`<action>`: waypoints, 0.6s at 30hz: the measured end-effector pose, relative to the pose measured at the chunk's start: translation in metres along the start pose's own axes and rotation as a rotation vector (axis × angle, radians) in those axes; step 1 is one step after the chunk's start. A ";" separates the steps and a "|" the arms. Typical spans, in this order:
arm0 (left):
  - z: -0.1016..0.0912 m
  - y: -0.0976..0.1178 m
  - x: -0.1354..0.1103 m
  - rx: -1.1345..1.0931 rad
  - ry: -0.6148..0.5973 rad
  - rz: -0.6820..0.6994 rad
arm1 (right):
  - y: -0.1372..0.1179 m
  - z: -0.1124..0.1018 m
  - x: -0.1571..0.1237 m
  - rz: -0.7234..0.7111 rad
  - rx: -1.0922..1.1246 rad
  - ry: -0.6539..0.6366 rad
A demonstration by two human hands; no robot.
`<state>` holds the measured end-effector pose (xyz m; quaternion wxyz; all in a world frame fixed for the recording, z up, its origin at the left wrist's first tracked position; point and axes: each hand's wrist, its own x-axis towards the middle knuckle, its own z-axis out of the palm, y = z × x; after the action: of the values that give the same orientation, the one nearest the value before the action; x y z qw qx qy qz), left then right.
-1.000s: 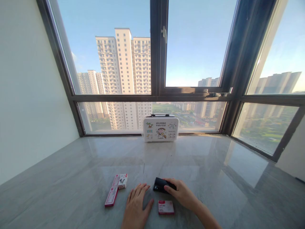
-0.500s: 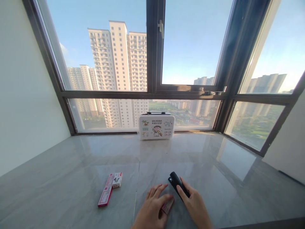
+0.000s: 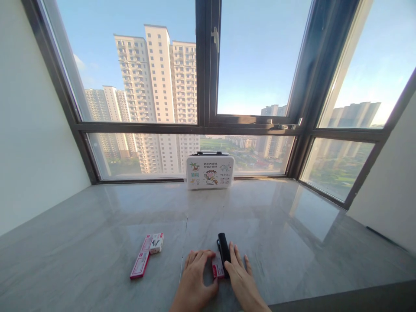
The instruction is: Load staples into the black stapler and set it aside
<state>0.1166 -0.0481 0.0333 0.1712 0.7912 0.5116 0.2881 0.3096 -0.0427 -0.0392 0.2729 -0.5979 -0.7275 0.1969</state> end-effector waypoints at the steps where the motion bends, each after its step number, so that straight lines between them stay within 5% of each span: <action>1: -0.001 -0.001 0.001 -0.007 0.003 -0.006 | -0.002 -0.002 0.003 -0.005 -0.002 -0.030; 8: -0.008 -0.006 -0.001 -0.064 -0.025 0.034 | -0.020 -0.031 0.006 0.105 0.121 -0.225; 10: -0.015 -0.015 -0.003 -0.103 0.045 0.038 | -0.024 -0.040 0.001 0.100 0.169 -0.242; 15: -0.062 -0.083 -0.026 0.152 0.521 -0.158 | -0.026 -0.044 -0.008 0.023 0.123 -0.213; 18: -0.086 -0.129 -0.056 0.426 0.571 -0.370 | -0.023 -0.038 -0.009 0.006 0.125 -0.161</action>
<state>-0.0467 -0.0472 0.0116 -0.0966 0.5917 0.7206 0.3482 0.3174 -0.0578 0.0032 0.2500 -0.5640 -0.7316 0.2901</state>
